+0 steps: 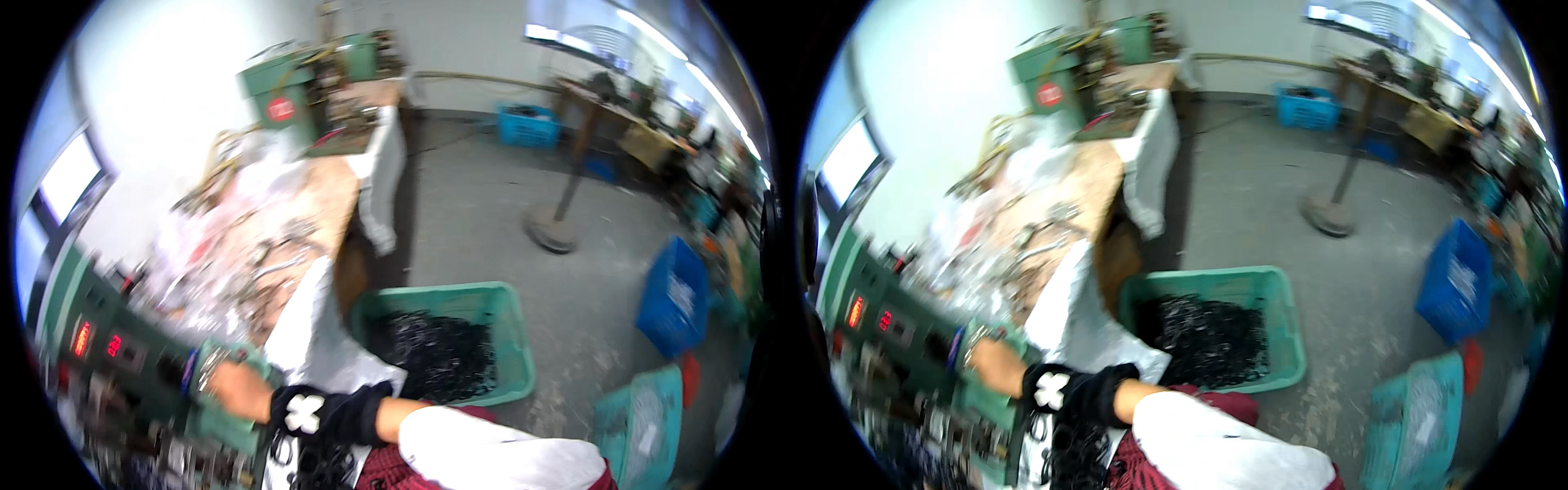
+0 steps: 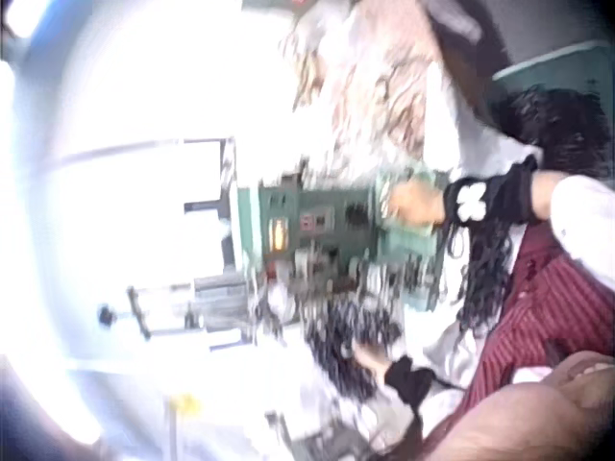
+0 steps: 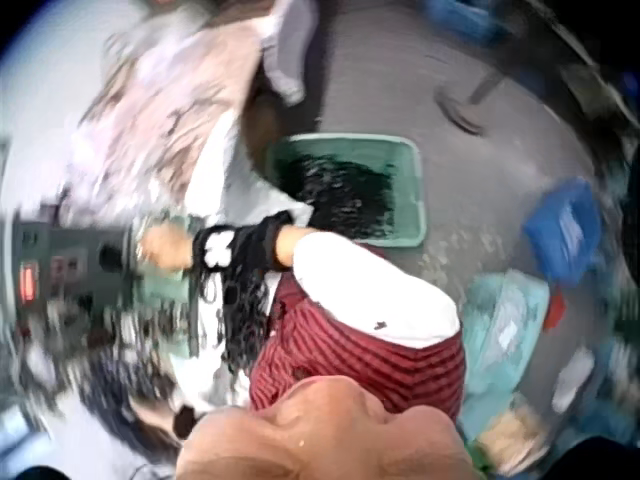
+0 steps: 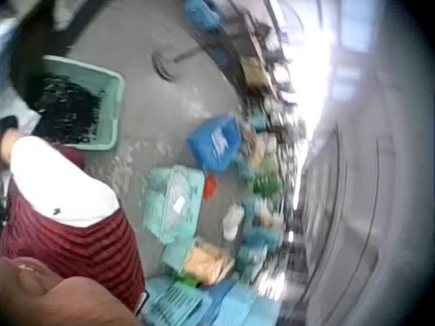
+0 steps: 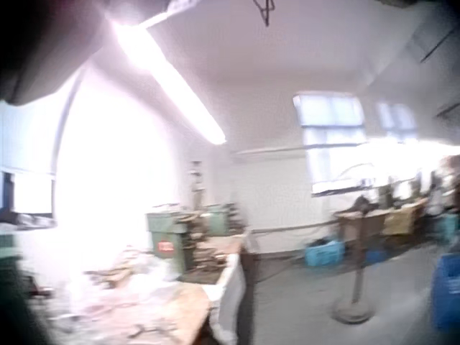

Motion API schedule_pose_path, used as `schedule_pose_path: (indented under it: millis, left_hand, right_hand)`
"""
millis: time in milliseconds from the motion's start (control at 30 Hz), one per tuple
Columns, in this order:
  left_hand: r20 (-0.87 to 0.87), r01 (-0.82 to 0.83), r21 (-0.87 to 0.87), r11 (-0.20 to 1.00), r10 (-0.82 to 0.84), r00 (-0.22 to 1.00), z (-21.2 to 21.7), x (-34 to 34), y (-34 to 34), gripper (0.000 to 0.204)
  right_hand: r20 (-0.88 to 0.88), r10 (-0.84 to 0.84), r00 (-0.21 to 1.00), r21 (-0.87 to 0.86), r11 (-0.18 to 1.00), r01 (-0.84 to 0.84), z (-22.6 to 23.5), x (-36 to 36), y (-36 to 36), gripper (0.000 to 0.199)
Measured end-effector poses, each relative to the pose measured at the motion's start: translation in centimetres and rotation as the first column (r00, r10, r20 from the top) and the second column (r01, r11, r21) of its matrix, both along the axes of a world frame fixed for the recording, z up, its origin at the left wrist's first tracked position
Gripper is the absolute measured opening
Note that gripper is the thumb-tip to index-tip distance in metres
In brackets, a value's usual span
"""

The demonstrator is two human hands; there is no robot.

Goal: The person repeatedly picks up black eyeglass frames and small metal components, places them into a machine, and operates a lever to assemble them. The person then removes the assembled glasses and places them on the table.

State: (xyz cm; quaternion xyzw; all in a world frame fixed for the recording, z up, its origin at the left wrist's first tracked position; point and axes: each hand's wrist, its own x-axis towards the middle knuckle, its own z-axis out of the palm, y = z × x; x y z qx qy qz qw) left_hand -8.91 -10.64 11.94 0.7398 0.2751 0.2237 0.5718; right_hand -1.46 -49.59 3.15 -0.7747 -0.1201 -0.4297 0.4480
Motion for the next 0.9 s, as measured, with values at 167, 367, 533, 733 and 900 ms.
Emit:
schedule_pose_path:
  millis: [167, 367, 533, 733, 900]
  left_hand:
    - [0.445, 0.309, -0.335, 0.890, -0.140, 0.884, -12.2, 4.1, 14.1, 0.041]
    - [0.495, 0.199, -0.352, 0.915, 0.002, 0.869, -5.4, -4.5, -0.3, 0.028]
    - [0.704, 0.283, -0.306, 0.909, 0.016, 0.710, 1.5, -2.9, -7.1, 0.019]
    - [0.804, 0.359, 0.172, 0.917, -0.341, 0.488, 9.6, 0.0, -12.4, 0.012]
    - [0.805, 0.328, 0.094, 0.940, -0.266, 0.531, 10.0, 1.8, -12.9, 0.016]
  right_hand:
    - [-0.053, -0.122, 0.991, -0.078, 0.990, 0.117, 0.1, 0.6, -1.4, 0.008]
    - [-0.145, 0.380, 0.913, 0.258, 0.906, -0.336, 7.9, -3.1, 3.4, 0.015]
    - [-0.200, 0.589, 0.783, 0.512, 0.744, -0.429, 9.8, -3.5, 7.9, 0.040]
    - [-0.157, 0.766, 0.623, 0.772, 0.489, -0.407, 11.3, -3.5, 10.2, 0.052]
    - [-0.138, 0.809, 0.572, 0.870, 0.375, -0.320, 11.7, -3.8, 10.1, 0.052]
